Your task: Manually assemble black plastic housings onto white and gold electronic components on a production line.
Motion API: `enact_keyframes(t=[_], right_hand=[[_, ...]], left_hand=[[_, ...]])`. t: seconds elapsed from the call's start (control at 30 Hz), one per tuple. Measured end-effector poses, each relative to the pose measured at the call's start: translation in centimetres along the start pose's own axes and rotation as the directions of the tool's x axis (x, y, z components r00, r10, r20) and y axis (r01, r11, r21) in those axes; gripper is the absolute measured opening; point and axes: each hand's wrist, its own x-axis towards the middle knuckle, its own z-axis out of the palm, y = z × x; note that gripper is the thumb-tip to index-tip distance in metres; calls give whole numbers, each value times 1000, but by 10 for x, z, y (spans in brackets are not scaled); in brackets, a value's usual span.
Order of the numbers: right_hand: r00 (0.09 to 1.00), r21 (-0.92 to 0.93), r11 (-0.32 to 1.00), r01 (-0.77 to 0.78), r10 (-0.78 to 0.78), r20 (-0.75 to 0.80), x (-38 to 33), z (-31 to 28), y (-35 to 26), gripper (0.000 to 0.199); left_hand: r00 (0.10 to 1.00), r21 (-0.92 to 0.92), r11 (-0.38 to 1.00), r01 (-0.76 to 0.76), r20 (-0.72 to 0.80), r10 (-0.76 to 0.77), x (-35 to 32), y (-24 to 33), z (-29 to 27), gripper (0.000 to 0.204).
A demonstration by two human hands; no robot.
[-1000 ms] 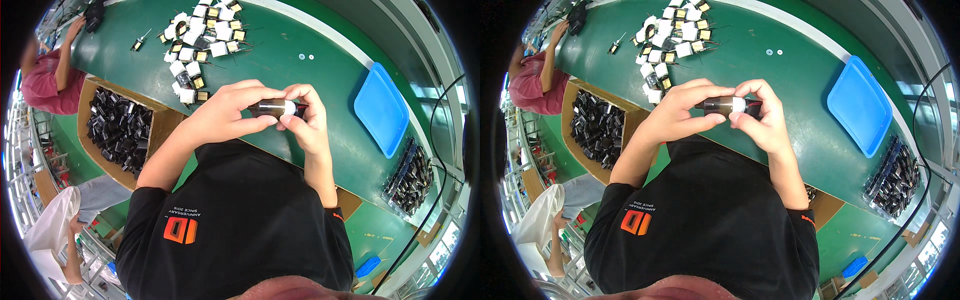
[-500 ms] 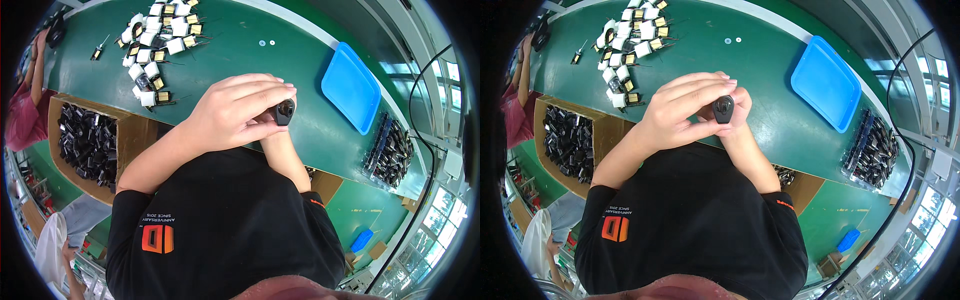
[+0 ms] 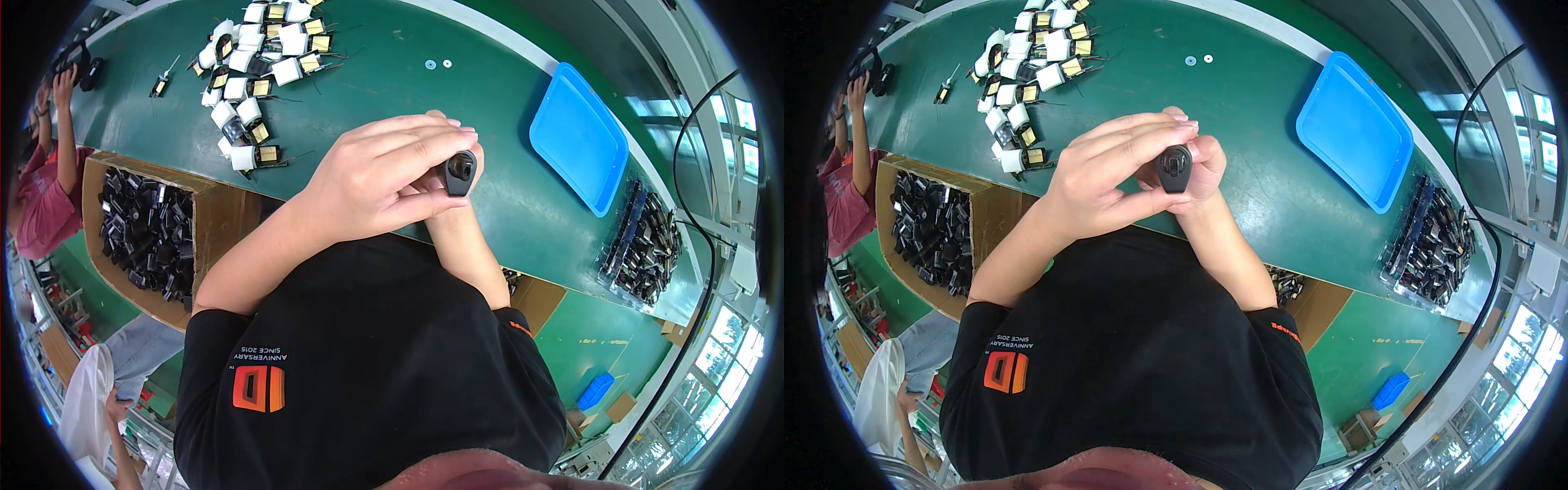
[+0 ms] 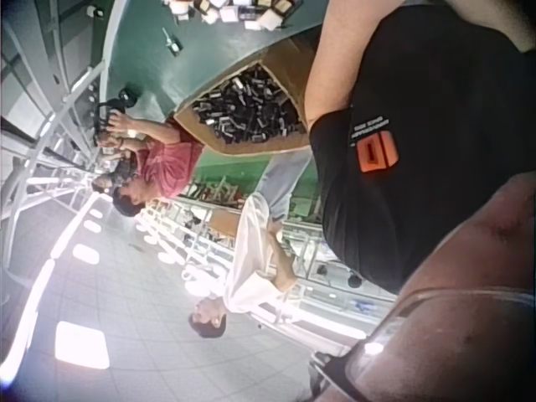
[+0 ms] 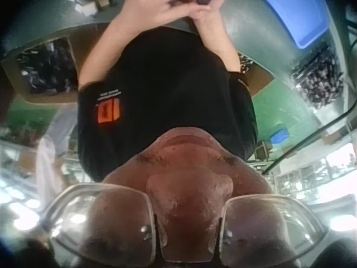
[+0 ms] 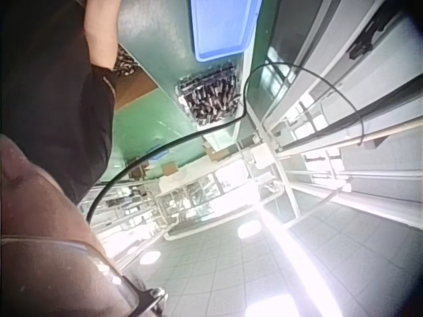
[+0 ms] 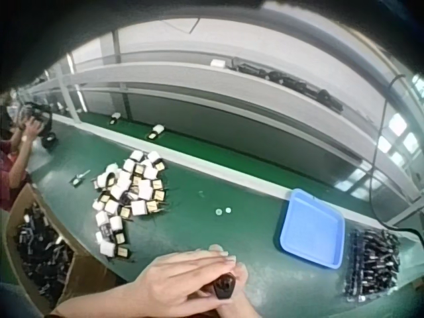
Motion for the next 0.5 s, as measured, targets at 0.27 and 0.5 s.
enact_keyframes(t=[0.27, 0.5], right_hand=[[996, 36, 996, 85, -84, -27, -3, -1, 9, 23], [996, -10, 996, 89, -89, 16, 1, -10, 9, 25]], left_hand=[[1000, -9, 1000, 17, 23, -17, 0, 2, 1, 53], [999, 16, 1000, 25, 27, -25, -4, 1, 2, 54]])
